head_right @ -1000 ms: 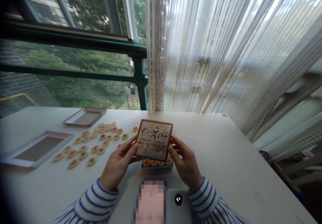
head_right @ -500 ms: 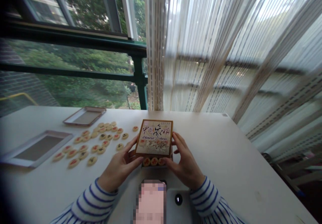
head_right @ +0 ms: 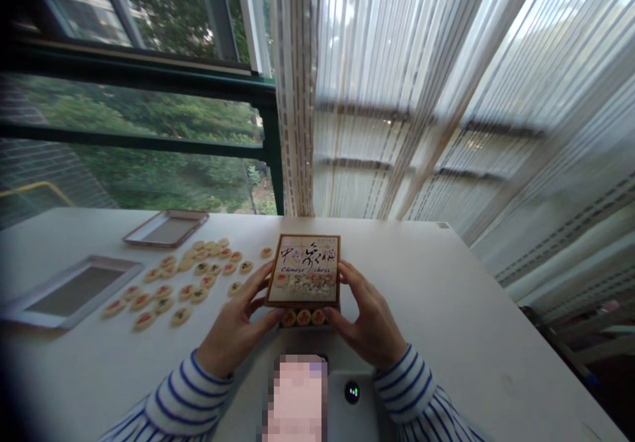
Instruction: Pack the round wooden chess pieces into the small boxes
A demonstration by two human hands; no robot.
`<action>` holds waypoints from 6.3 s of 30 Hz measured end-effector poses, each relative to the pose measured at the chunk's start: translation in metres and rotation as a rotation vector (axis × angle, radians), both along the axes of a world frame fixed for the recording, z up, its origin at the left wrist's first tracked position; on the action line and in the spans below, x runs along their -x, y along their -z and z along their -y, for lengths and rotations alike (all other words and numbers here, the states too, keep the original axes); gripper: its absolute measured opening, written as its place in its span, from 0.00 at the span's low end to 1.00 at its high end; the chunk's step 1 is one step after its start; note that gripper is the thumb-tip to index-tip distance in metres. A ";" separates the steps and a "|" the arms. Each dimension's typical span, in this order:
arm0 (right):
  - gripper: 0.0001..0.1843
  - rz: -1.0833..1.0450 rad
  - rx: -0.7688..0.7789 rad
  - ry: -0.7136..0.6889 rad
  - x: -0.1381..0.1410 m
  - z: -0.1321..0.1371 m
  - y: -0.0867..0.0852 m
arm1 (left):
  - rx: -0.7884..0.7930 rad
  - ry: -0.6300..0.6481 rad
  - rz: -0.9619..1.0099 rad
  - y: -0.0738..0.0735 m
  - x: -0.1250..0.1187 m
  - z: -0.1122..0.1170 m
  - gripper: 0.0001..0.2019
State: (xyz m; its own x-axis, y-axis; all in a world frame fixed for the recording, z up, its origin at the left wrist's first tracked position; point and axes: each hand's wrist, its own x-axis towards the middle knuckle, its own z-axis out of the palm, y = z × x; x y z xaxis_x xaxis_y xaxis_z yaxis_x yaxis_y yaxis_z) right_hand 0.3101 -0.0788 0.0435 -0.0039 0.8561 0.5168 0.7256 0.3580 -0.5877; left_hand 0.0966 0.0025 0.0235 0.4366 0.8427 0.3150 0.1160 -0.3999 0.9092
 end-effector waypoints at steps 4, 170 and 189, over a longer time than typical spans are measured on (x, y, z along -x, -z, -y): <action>0.32 0.140 -0.016 0.036 -0.003 0.001 0.001 | -0.045 -0.018 -0.034 0.001 0.000 -0.001 0.36; 0.26 0.490 0.311 0.047 -0.008 0.001 0.019 | -0.543 0.040 -0.705 0.013 -0.032 -0.024 0.23; 0.20 0.545 0.247 0.044 0.005 -0.052 0.018 | -0.543 0.008 -0.700 0.020 -0.031 -0.025 0.21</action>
